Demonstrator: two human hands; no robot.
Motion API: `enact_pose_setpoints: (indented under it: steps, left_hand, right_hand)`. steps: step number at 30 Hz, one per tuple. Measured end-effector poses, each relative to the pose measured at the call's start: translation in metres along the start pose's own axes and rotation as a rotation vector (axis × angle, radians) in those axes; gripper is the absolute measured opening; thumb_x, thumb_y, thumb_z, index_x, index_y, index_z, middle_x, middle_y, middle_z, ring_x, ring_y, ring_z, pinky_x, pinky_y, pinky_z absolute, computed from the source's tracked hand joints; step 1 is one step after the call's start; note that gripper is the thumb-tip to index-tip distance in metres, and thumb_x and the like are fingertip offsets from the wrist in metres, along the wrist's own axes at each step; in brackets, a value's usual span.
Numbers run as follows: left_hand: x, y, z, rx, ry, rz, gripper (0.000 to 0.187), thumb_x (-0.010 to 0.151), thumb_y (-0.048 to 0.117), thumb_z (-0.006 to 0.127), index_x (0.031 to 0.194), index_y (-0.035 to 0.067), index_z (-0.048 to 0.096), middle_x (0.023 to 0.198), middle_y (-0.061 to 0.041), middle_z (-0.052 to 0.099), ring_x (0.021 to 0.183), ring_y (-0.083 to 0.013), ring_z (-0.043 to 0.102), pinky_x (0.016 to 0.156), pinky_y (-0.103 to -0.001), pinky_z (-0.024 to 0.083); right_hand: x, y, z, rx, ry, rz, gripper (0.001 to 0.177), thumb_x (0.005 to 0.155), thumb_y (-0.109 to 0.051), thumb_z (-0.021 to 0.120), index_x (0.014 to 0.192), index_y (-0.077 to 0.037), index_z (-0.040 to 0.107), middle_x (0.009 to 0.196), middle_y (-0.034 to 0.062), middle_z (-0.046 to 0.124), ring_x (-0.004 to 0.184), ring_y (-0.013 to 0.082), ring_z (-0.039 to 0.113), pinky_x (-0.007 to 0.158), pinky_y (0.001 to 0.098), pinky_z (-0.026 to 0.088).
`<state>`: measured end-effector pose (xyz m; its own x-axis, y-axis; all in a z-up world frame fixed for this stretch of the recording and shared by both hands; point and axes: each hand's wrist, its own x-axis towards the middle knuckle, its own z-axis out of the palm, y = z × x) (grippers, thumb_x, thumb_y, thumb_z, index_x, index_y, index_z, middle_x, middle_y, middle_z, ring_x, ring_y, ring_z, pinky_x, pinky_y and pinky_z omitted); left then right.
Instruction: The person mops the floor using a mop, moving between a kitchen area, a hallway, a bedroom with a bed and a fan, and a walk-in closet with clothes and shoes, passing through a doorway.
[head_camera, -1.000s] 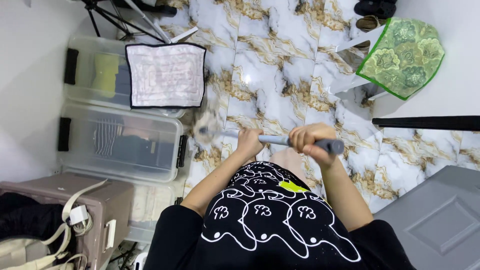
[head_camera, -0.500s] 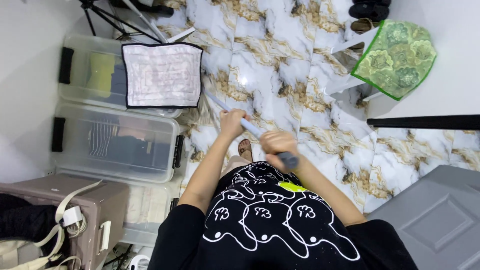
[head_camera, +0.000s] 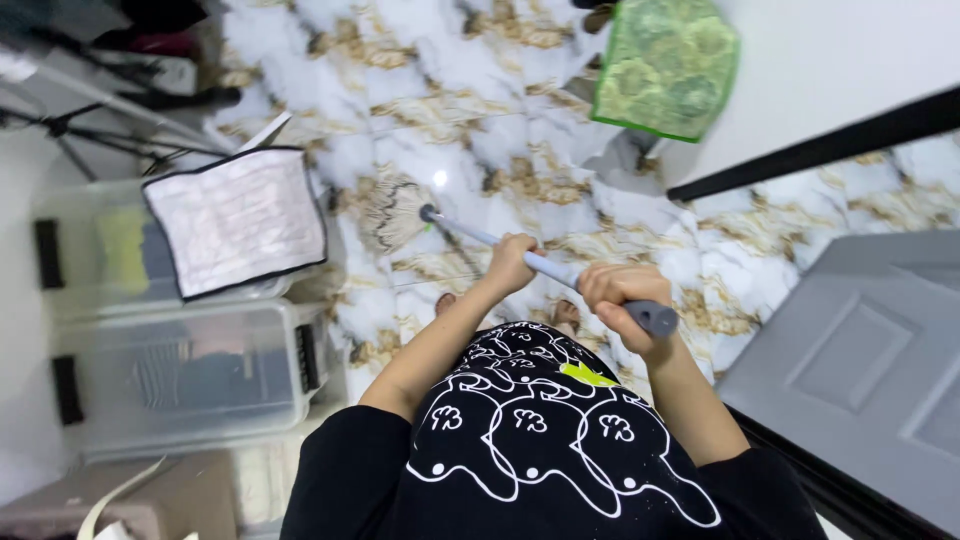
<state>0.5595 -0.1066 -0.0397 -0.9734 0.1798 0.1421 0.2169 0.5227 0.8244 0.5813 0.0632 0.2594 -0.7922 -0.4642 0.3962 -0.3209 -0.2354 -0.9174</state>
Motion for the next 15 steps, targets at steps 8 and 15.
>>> enact_pose_setpoints:
  steps: [8, 15]
  left_hand:
    - [0.085, 0.056, 0.133, -0.007, -0.304, 0.093, 0.025, 0.088, 0.027, 0.074, 0.078, 0.006, 0.063, 0.087, -0.017, 0.065, 0.093, -0.0413, 0.063, 0.082, -0.056, 0.051]
    - [0.100, 0.046, 0.195, 0.174, -0.215, 0.053, 0.023, 0.075, 0.028, 0.077, 0.085, 0.009, 0.067, 0.105, -0.011, 0.068, 0.114, -0.0466, 0.054, 0.084, -0.080, 0.036]
  right_hand:
    - [-0.069, 0.006, -0.100, -0.342, 0.033, -0.298, 0.016, 0.077, -0.002, 0.060, 0.065, -0.004, 0.049, 0.062, 0.0105, 0.053, 0.056, 0.0283, 0.056, 0.062, 0.0404, 0.049]
    - [-0.129, 0.039, -0.146, -0.446, -0.040, -0.175, 0.012, 0.077, -0.003, 0.062, 0.072, -0.004, 0.051, 0.070, 0.0132, 0.054, 0.067, 0.0338, 0.057, 0.076, 0.0459, 0.052]
